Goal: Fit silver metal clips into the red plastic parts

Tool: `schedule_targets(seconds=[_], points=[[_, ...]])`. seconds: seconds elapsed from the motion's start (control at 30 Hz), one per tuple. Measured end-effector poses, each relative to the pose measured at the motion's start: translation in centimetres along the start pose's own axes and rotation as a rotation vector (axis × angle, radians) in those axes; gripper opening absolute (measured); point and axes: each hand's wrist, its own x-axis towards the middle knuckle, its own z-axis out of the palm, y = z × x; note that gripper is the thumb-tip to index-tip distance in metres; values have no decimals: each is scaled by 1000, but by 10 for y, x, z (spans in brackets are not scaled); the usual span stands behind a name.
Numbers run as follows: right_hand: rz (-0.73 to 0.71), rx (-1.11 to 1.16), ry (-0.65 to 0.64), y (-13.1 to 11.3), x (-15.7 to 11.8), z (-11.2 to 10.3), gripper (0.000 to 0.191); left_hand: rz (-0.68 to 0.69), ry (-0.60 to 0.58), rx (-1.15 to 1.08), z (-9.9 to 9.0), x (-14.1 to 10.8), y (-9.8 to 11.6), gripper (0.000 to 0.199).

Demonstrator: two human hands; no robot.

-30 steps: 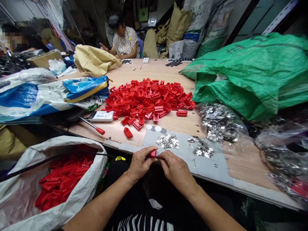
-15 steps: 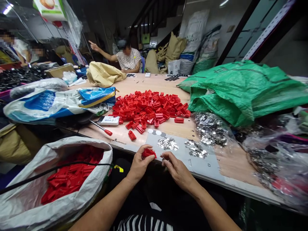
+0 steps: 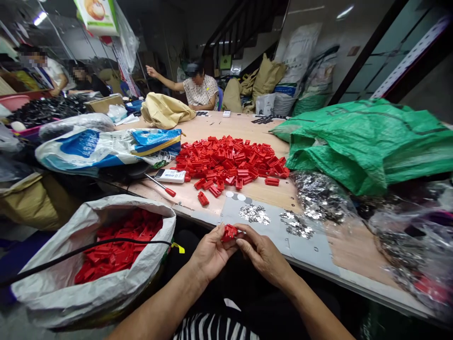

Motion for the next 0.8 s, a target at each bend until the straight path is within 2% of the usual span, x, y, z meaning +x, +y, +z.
schedule_targets(seconds=[0.3,0.43,0.6,0.67,0.8], points=[[-69,12,98,-3,2,4,25,20,-27,-52,4,-8,-2,18],[-57,86,199,-4,5,7,34,23,-66,-60,8,-13,-6,17],[-21,170,124,-10,6,8,31,41,-28,-90,4,-13,-5,11],[-11,144,98,-13,5,10,26,49,-16,-88,0,-13,-4,8],[23,32,98,-15,6,19,28,69,-19,-113,-8,-16,-5,7]])
